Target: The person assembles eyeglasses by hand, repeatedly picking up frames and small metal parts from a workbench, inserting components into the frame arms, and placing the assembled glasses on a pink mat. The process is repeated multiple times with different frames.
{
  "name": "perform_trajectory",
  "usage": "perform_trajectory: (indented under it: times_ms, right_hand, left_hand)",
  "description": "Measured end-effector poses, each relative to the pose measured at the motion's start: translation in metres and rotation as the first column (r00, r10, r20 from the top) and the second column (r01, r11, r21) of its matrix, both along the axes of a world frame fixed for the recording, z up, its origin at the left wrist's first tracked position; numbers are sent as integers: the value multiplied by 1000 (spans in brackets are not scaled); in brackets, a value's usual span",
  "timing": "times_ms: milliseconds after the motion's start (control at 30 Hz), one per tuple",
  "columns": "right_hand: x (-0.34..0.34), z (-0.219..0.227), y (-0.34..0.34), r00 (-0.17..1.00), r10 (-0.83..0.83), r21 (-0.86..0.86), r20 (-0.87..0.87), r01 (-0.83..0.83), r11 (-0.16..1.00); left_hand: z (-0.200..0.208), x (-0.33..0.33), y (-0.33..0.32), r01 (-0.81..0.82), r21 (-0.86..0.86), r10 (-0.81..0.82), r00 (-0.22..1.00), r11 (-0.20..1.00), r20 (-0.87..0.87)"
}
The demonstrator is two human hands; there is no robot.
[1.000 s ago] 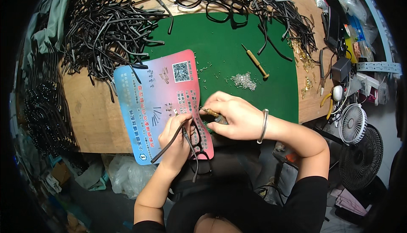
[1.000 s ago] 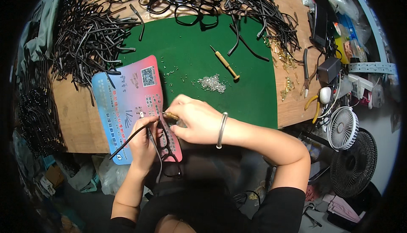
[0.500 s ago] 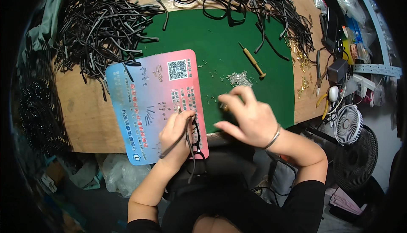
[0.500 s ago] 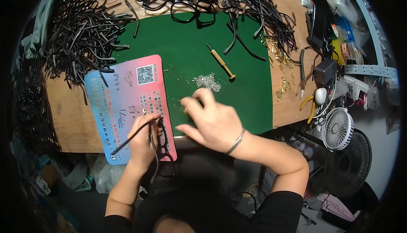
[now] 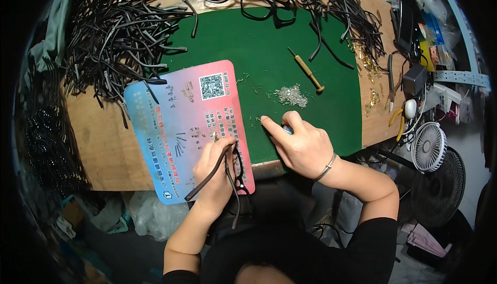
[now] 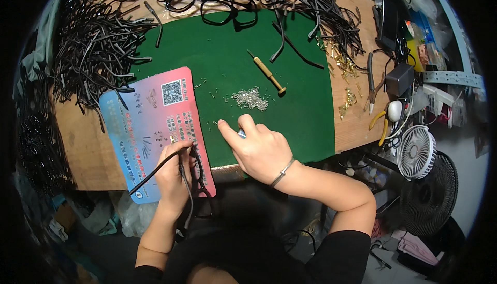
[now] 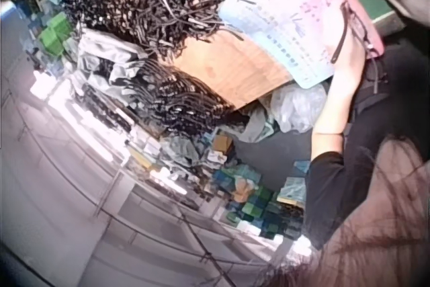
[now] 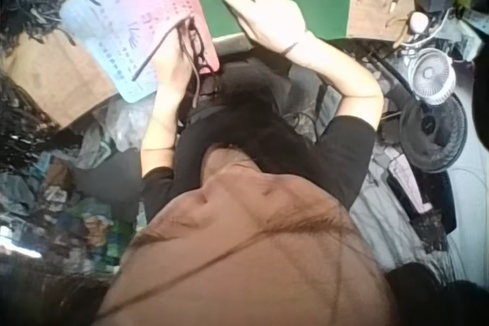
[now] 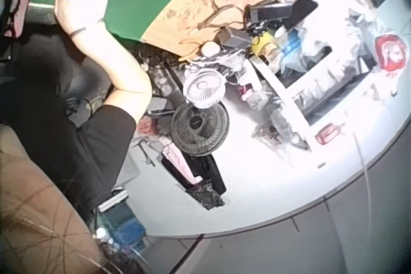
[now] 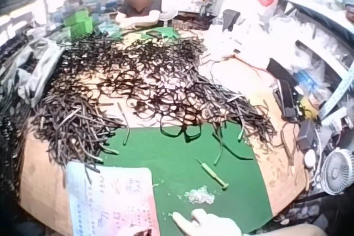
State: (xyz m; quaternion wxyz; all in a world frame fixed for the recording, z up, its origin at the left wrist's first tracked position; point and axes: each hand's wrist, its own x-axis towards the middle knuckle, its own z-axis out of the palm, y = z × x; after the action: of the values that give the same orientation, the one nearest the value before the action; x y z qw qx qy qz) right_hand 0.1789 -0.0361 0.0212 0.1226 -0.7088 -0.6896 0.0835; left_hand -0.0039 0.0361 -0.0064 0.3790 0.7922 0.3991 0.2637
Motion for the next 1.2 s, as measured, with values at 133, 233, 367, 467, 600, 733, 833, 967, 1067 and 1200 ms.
perform_trajectory:
  times_ms: [133, 233, 367, 467, 600, 733, 833, 967, 1067, 1200]
  right_hand:
    - [-3, 2, 2, 1000, -28, -27, -12, 27, 999]
    - [-4, 2, 2, 1000, -11, -38, 30, 12, 999]
    - [3, 4, 6, 997, 31, -75, -64, -36, 996]
    - [8, 16, 9, 934, 39, -198, -356, -116, 973]
    - [-3, 18, 9, 832, 85, -255, -548, -263, 931]
    - [-8, 5, 10, 824, 107, -209, -556, -263, 942]
    - [-7, 2, 11, 819, 125, -182, -560, -269, 946]
    - [-5, 2, 14, 866, 214, -136, -452, -304, 943]
    - [4, -2, 25, 881, 400, -40, -253, -422, 906]
    - [6, -7, 27, 864, 461, 2, -200, -470, 882]
  left_hand:
    - [0, -1, 1, 8, -21, -7, 1000, 1000, 14]
    - [-3, -2, 2, 31, 2, -31, 999, 1000, 24]
    - [3, -1, 6, 56, -47, -54, 998, 997, 33]
    - [3, -5, 15, 124, -138, -112, 990, 983, 87]
    - [22, -1, 32, 174, -395, -178, 984, 902, 27]
    - [24, 0, 29, 174, -392, -185, 983, 903, 8]
    - [23, 1, 28, 164, -342, -180, 984, 925, -14]
    - [15, 1, 24, 158, -269, -170, 985, 950, -22]
    - [15, 2, 21, 126, -223, -137, 990, 967, -32]
    - [3, 0, 18, 136, -11, -136, 991, 991, -12]
